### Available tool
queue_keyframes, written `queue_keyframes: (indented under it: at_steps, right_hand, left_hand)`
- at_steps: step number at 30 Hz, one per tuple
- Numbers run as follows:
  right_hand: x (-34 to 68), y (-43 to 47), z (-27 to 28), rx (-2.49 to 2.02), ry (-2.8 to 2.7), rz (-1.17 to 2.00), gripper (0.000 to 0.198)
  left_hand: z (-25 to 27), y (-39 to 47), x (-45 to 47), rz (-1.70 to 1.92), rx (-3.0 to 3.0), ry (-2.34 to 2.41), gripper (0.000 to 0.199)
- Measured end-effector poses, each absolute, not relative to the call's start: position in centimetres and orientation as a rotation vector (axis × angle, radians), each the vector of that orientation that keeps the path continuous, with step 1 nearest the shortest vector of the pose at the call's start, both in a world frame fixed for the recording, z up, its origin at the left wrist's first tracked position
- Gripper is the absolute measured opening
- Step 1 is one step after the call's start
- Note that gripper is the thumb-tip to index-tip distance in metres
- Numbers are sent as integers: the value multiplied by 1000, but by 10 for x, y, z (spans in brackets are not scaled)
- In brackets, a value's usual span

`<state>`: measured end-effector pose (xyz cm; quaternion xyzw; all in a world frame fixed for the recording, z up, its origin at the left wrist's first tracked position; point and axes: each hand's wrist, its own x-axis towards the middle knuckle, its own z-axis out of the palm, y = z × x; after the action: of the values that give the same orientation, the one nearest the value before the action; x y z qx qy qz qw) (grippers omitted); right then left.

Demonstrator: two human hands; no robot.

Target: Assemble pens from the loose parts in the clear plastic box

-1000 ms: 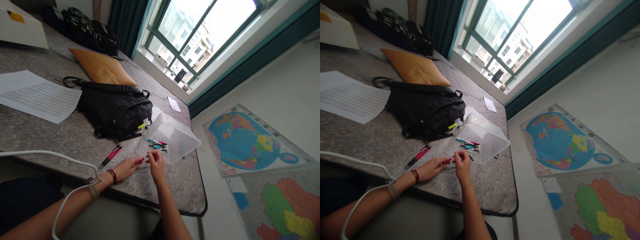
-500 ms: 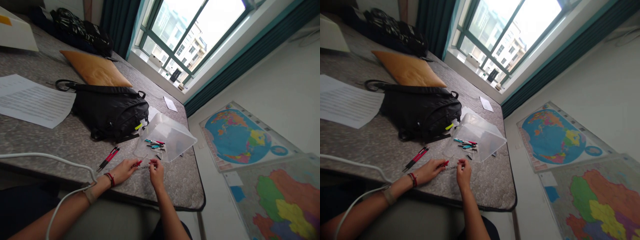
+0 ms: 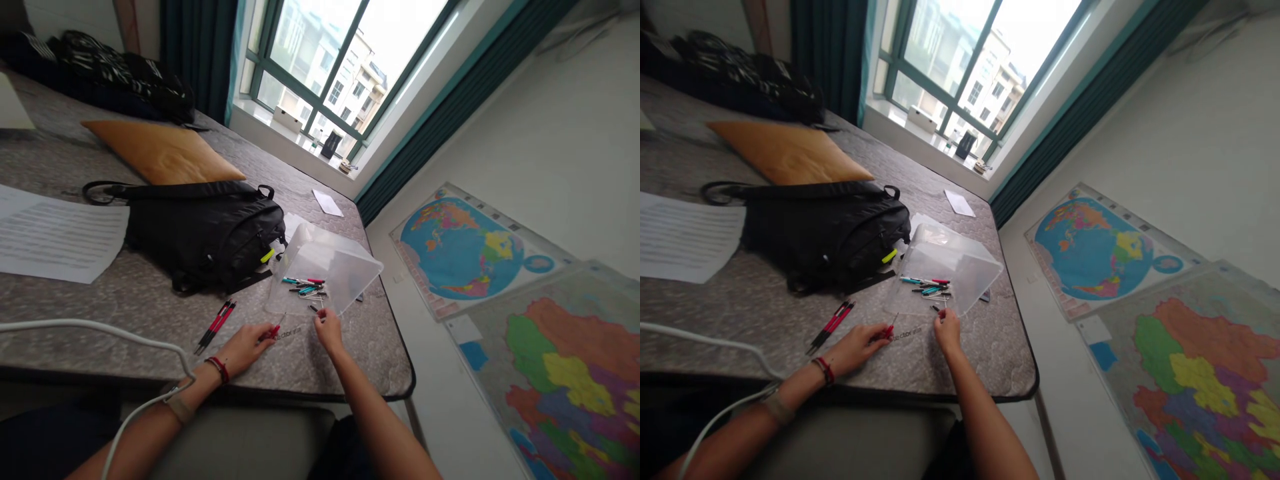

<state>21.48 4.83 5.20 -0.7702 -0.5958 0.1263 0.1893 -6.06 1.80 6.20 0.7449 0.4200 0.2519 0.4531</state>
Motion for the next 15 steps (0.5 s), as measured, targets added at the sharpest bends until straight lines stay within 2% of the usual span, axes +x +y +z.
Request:
queue_keyframes:
  at_steps: [9, 15]
  right_hand:
    - [210, 87, 56, -2393, -1931, 284, 36]
    - [201, 76, 65, -2342, -1864, 292, 29]
  left_hand:
    - [62, 17, -76, 642, 1824, 1037, 19]
    - [59, 19, -86, 702, 1835, 1066, 23]
